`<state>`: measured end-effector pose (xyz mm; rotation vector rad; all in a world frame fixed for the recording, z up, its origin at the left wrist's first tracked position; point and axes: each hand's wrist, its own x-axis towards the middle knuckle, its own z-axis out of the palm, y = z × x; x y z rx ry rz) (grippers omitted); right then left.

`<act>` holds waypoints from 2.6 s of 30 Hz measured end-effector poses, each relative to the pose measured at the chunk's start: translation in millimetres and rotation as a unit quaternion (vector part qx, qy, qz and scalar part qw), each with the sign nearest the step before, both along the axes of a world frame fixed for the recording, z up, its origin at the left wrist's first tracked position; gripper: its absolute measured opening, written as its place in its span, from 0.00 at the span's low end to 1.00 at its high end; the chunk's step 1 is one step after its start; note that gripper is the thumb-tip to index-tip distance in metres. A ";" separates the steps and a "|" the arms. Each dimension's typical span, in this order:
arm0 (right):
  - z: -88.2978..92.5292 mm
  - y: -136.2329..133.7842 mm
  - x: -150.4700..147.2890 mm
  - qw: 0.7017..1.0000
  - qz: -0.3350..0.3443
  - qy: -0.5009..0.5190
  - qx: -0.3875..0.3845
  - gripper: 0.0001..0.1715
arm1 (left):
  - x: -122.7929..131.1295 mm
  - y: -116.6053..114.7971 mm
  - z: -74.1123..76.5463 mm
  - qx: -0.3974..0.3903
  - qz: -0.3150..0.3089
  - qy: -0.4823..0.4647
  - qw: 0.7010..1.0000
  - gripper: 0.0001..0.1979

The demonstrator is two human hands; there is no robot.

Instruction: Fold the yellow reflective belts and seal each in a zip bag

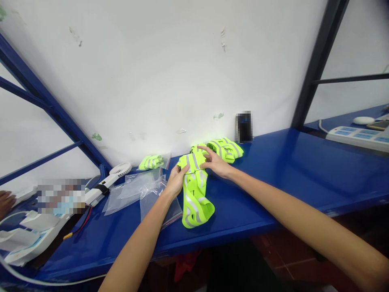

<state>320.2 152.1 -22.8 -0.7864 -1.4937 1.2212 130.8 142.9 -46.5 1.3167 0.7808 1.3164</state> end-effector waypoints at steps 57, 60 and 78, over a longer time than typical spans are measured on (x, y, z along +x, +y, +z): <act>18.2 -3.5 -1.5 0.991 -0.052 0.097 0.079 0.41 | 13.2 -27.5 18.6 -0.184 -0.122 0.060 0.974 0.21; 17.9 -2.7 4.6 0.981 -0.056 -0.016 0.186 0.28 | 14.7 -25.4 16.3 -0.192 -0.100 0.041 0.976 0.20; 6.8 -8.1 1.5 0.994 0.061 -0.008 0.085 0.27 | 14.4 -20.8 -1.7 -0.126 -0.017 -0.071 0.989 0.25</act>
